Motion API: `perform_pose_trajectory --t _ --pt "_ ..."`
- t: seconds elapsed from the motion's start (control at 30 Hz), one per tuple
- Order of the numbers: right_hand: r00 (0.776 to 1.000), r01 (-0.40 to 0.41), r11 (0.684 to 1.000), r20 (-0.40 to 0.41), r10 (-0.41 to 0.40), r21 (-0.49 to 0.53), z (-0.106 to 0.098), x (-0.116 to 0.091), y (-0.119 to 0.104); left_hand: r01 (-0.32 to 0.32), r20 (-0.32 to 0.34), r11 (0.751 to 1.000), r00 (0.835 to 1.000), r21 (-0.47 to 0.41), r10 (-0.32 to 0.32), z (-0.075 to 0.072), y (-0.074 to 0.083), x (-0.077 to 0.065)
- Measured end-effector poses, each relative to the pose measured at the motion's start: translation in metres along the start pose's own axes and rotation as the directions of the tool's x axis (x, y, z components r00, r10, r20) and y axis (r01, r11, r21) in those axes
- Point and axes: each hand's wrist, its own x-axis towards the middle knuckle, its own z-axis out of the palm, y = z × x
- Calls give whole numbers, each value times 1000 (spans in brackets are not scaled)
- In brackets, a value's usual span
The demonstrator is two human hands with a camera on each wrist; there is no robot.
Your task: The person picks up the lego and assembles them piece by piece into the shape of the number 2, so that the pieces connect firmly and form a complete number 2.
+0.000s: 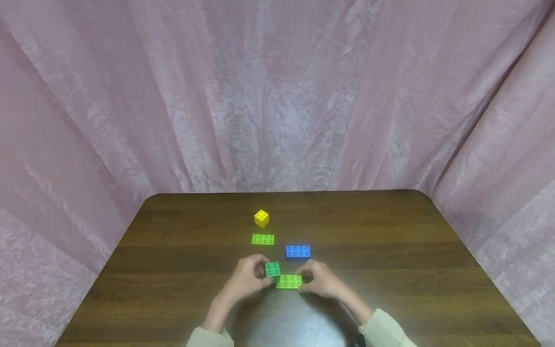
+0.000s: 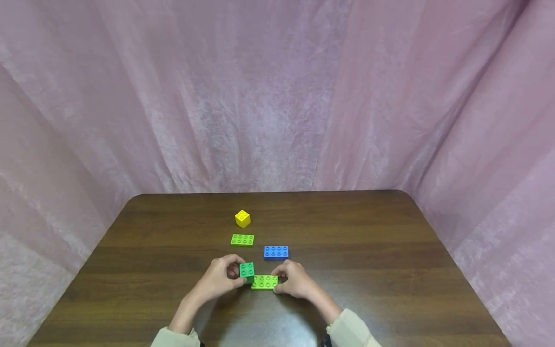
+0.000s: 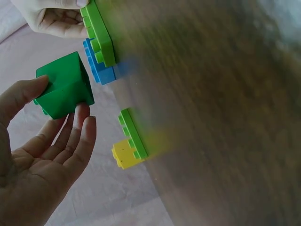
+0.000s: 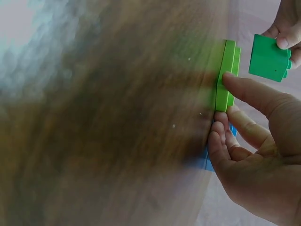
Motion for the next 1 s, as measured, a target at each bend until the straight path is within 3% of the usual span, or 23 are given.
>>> perform_pose_trajectory --t 0.57,1.0 --pt "1000 -8 1000 0 8 24 -1 -1 -2 35 47 999 998 -11 -34 4 1 -3" --pt "1000 -23 1000 -3 23 16 0 -1 -1 15 51 999 999 -40 -13 6 -1 -3"
